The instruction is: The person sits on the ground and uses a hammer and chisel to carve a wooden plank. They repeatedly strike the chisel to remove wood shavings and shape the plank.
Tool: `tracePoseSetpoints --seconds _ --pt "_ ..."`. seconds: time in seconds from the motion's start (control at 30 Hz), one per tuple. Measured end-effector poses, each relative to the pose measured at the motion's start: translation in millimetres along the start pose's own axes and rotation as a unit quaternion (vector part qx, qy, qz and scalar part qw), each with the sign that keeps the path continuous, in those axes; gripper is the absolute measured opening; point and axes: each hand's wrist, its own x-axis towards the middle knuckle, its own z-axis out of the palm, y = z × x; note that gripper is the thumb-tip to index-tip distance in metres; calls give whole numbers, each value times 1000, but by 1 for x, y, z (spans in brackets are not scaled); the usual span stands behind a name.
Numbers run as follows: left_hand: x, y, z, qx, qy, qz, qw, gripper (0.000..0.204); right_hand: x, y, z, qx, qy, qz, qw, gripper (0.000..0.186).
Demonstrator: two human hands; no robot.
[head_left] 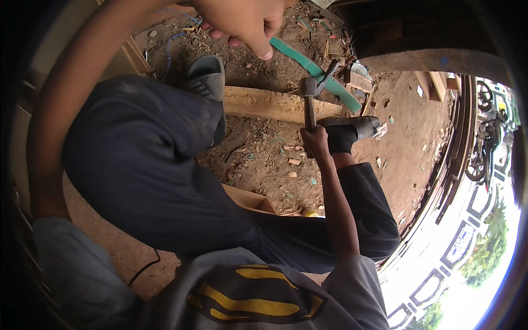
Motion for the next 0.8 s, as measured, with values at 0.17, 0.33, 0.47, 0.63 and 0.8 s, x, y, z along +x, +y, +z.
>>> tracePoseSetpoints --seconds 0.17,0.33,0.47,0.63,0.8 --pt "-2 -5 9 -14 12 52 998 44 -8 23 13 -178 118 -83 973 25" --pt "29 0 7 20 15 33 999 44 -11 47 45 -211 174 -86 958 20" --pt "18 19 1 16 13 21 1000 42 -12 36 72 -158 177 -59 970 20" --pt "12 37 13 -15 78 -1 997 29 -5 29 91 -91 168 -43 981 32" --pt "18 32 12 -31 85 -1 996 28 -2 3 95 -103 190 -31 976 45"
